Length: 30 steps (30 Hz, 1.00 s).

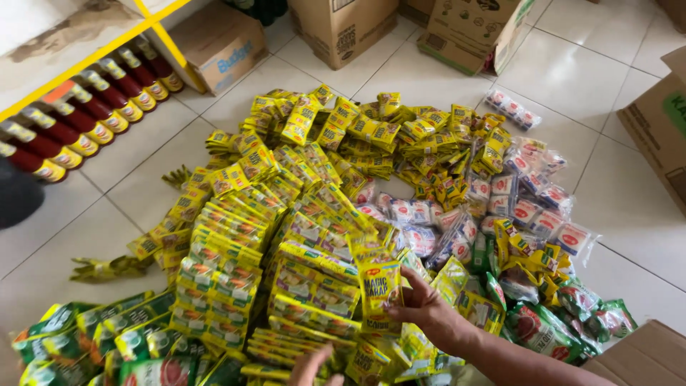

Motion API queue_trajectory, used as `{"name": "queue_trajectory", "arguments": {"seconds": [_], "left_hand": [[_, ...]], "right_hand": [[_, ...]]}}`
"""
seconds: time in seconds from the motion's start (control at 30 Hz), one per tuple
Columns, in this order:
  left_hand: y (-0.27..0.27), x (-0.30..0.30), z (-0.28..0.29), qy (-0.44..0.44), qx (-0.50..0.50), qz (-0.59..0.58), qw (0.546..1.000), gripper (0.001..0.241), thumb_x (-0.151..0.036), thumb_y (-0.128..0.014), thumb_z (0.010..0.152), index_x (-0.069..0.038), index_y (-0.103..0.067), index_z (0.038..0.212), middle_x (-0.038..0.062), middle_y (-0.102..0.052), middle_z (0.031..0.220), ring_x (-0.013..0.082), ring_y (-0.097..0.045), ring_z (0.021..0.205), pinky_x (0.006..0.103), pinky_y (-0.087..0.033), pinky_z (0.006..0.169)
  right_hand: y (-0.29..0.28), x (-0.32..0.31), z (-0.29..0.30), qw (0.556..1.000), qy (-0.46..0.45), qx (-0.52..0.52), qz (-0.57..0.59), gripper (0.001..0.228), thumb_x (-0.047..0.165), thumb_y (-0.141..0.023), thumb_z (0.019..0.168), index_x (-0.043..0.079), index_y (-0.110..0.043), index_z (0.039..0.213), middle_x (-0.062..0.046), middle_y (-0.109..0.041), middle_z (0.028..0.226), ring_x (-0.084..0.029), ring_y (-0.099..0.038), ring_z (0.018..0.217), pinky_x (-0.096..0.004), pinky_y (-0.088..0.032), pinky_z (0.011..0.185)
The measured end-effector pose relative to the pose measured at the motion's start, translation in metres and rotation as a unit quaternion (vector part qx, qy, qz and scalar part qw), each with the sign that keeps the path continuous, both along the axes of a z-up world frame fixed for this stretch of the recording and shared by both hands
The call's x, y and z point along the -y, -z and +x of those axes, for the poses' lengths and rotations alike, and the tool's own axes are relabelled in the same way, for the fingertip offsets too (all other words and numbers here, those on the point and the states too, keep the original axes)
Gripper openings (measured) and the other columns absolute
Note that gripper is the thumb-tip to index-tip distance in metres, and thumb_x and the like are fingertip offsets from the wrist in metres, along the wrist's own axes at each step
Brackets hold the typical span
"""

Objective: The person sorts seasoning packets from a pile on the floor into a cardboard box by hand.

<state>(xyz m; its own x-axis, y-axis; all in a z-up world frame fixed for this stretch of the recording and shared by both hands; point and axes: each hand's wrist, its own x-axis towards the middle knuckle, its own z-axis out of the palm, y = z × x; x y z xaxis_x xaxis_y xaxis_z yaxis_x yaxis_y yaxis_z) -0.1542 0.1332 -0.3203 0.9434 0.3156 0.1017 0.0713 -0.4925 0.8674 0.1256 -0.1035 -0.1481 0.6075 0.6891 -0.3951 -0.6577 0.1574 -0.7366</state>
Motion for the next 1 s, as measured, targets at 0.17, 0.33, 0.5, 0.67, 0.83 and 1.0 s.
{"name": "queue_trajectory", "arguments": {"seconds": [0.17,0.33,0.5,0.67,0.83,1.0], "left_hand": [[-0.255,0.008,0.089,-0.043,0.038,0.050,0.997,0.076,-0.002,-0.072,0.082,-0.007,-0.042,0.152,0.019,-0.047,0.154,0.0354,-0.044,0.143,0.0444,-0.035,0.115],[-0.287,0.002,0.081,0.016,0.065,-0.069,0.995,0.070,-0.009,-0.073,0.088,-0.006,-0.044,0.152,0.017,-0.041,0.162,0.0312,-0.035,0.151,0.0432,-0.026,0.120],[-0.245,0.003,0.076,0.021,0.005,-0.440,0.898,0.055,-0.030,-0.057,0.103,-0.003,-0.051,0.151,0.013,-0.058,0.150,0.0276,-0.050,0.140,0.0415,-0.036,0.118],[-0.305,0.011,0.077,0.080,0.068,-0.688,0.718,0.068,-0.051,-0.048,0.098,-0.002,-0.051,0.144,0.010,-0.065,0.136,0.0243,-0.059,0.123,0.0387,-0.044,0.105],[-0.268,0.002,0.073,0.031,0.043,-0.518,0.853,0.044,-0.020,-0.065,0.101,-0.005,-0.058,0.142,0.002,-0.066,0.120,0.0110,-0.057,0.103,0.0305,-0.046,0.090],[-0.315,-0.011,0.063,-0.067,-0.038,-0.487,0.870,0.039,-0.019,-0.063,0.095,-0.012,-0.063,0.133,0.003,-0.073,0.111,0.0121,-0.066,0.091,0.0332,-0.053,0.073]], "right_hand": [[-0.020,0.009,-0.043,0.989,-0.109,0.064,0.082,0.076,-0.011,-0.069,0.091,0.031,-0.046,0.149,-0.006,-0.074,0.115,-0.020,-0.069,0.111,-0.039,-0.056,0.098],[-0.090,0.001,-0.063,0.967,-0.189,0.155,0.074,0.063,-0.011,-0.067,0.097,0.017,-0.052,0.151,-0.006,-0.072,0.121,-0.017,-0.068,0.115,-0.038,-0.057,0.103],[-0.174,-0.043,-0.081,0.953,-0.201,0.221,0.042,0.057,-0.009,-0.067,0.097,0.009,-0.053,0.148,-0.010,-0.074,0.121,-0.018,-0.069,0.112,-0.036,-0.056,0.097],[-0.191,-0.075,-0.086,0.949,-0.056,0.307,0.055,0.068,-0.011,-0.068,0.087,0.012,-0.047,0.147,-0.003,-0.069,0.128,-0.013,-0.065,0.116,-0.032,-0.054,0.102],[-0.240,-0.094,-0.097,0.903,-0.022,0.395,-0.167,0.060,0.000,-0.076,0.085,0.008,-0.050,0.139,-0.009,-0.075,0.112,-0.015,-0.071,0.103,-0.032,-0.057,0.091],[-0.159,-0.086,-0.092,0.901,0.028,0.402,-0.157,0.067,0.007,-0.083,0.079,0.004,-0.044,0.133,-0.015,-0.075,0.104,-0.021,-0.073,0.098,-0.035,-0.061,0.083]]}}
